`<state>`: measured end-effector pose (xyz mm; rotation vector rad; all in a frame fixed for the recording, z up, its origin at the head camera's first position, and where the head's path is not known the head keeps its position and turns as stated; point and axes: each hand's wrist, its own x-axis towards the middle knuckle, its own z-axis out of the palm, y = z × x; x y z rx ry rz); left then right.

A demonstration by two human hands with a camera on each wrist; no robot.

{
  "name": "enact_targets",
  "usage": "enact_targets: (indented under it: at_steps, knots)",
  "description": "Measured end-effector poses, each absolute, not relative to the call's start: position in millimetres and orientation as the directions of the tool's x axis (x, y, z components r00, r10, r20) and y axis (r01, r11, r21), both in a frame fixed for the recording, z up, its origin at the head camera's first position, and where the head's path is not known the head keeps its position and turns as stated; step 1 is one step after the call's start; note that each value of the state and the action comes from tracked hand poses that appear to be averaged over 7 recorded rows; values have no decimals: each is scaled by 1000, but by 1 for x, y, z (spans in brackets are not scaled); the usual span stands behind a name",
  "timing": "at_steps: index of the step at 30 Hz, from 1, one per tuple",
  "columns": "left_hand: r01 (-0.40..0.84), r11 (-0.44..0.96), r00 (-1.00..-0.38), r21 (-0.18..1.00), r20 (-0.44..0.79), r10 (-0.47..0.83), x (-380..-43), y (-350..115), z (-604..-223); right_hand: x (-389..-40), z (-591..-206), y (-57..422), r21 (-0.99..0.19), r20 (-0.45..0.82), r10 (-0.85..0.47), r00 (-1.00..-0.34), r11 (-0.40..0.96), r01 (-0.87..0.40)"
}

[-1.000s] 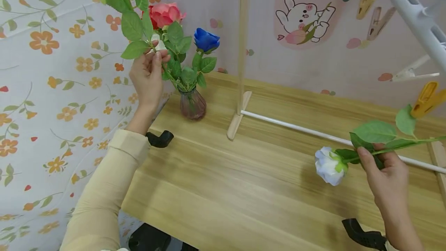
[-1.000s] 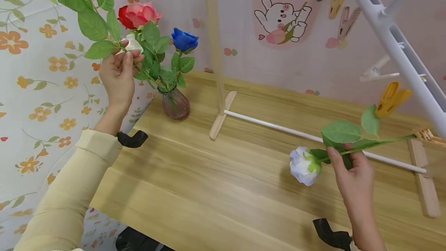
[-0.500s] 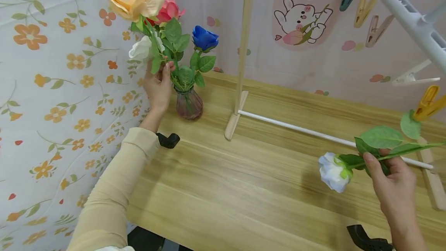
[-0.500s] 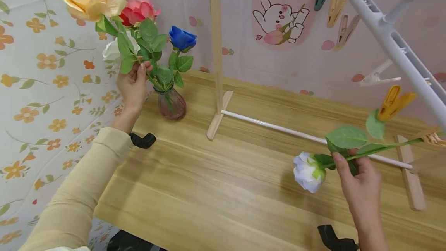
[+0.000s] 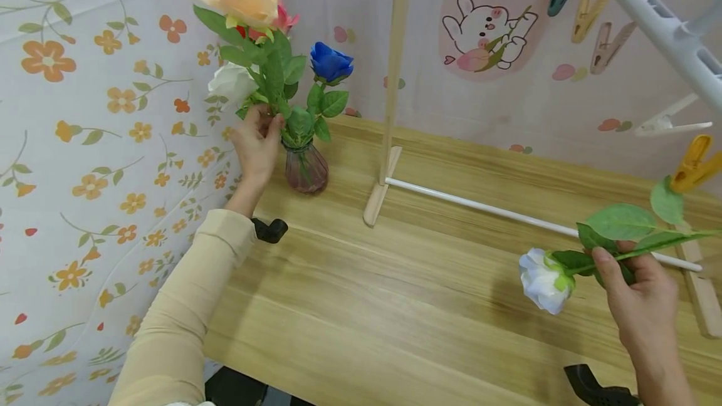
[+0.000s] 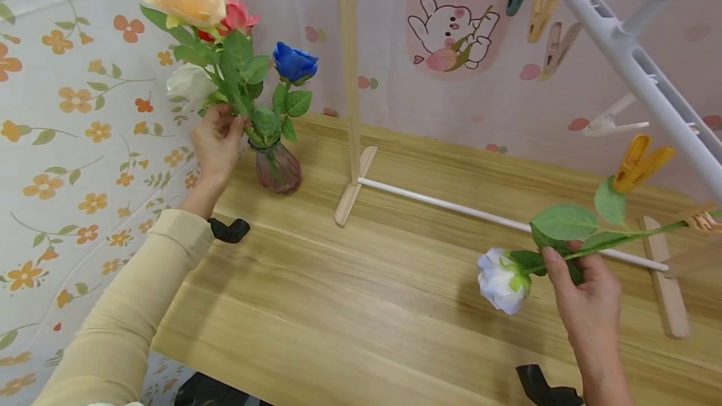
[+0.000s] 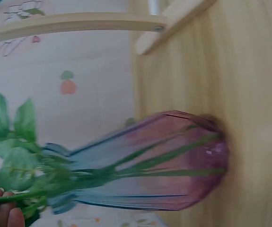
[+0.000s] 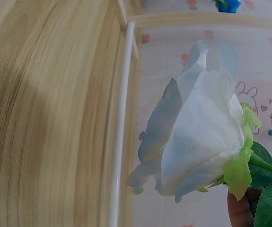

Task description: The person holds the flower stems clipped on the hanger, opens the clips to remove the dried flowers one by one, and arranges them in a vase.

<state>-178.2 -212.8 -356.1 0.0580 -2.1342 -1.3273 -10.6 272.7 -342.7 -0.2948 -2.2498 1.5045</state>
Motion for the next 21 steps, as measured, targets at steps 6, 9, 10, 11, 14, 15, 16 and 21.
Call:
enact_targets:
  at_steps: [6, 9, 10, 11, 14, 15, 16, 21]
  knots:
    - [207, 580, -840, 788, 447, -308, -175, -208, -372, -8, -342, 275, -928, 233, 377, -897, 361, -89]
    - [206, 587, -834, 783, 454, -312, -175, -207, -381, -7, -343, 276, -925, 251, 357, -900, 363, -114]
    - [207, 590, -831, 781, 458, -315, -175, -207, -384, -6, -343, 276, -922, 256, 354, -899, 369, -118]
    - [210, 590, -828, 779, 463, -317, -175, -206, -386, -6, -343, 277, -922, 260, 350, -900, 368, -123]
    - [216, 582, -818, 784, 471, -332, -173, -204, -391, -6, -343, 278, -913, 268, 348, -898, 390, -121]
    - [217, 578, -811, 786, 475, -341, -172, -203, -391, -6, -343, 278, -911, 268, 349, -898, 395, -118]
    - [239, 571, -798, 786, 494, -345, -172, -203, -390, -6, -343, 279, -912, 266, 352, -898, 393, -116]
    - [320, 562, -739, 763, 572, -356, -172, -200, -379, -5, -343, 280, -916, 255, 367, -895, 387, -103]
